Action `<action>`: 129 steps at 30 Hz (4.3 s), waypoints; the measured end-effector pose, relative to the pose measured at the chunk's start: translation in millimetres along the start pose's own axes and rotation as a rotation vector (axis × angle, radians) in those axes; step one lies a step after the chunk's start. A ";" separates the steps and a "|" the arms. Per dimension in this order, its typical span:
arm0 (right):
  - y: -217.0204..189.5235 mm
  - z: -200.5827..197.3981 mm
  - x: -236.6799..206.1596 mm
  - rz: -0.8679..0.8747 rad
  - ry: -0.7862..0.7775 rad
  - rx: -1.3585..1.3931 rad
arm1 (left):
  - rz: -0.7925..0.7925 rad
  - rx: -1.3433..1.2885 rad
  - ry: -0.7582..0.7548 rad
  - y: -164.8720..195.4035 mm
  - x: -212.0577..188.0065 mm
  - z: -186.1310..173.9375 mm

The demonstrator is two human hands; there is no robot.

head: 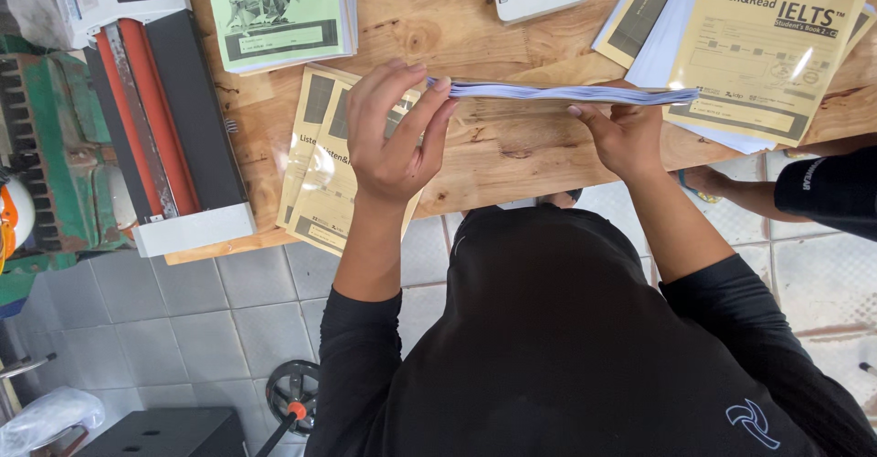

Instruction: The person repeatedly picks up IELTS student books from a wooden table, opens them, flips through pages, and places them back. The person also stacks some books together and handles them one at a time.

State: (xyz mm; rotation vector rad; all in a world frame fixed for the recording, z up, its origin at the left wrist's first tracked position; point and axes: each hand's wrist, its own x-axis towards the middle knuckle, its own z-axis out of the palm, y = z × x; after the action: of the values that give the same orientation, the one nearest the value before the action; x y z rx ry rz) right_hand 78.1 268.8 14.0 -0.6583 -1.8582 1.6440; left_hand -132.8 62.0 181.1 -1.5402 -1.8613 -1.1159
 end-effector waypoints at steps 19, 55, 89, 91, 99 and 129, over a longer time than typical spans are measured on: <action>-11.3 -0.2 8.2 0.047 0.004 -0.088 | 0.055 0.063 0.019 -3.3 1.2 3.9; -0.9 -8.8 8.0 -0.102 0.000 -0.386 | -0.235 -0.502 -0.302 -14.8 17.2 -8.8; -17.2 9.2 4.4 0.028 0.026 -0.198 | 0.017 0.112 -0.860 10.2 69.0 3.2; -15.6 8.6 3.0 -0.003 0.015 -0.161 | 0.046 0.035 -0.822 9.8 68.1 4.5; -8.5 5.9 3.2 0.018 0.018 -0.109 | 0.044 0.080 -0.965 1.7 65.5 3.4; -22.5 -6.3 11.5 0.148 0.094 0.230 | -0.963 -0.450 -0.263 -58.5 -128.6 59.6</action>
State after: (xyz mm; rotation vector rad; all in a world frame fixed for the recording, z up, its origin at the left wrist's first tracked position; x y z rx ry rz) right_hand 74.4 278.4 37.9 -0.7735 -1.5566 1.8534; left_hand -148.0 35.6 30.9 -0.9711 -2.7967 -1.9068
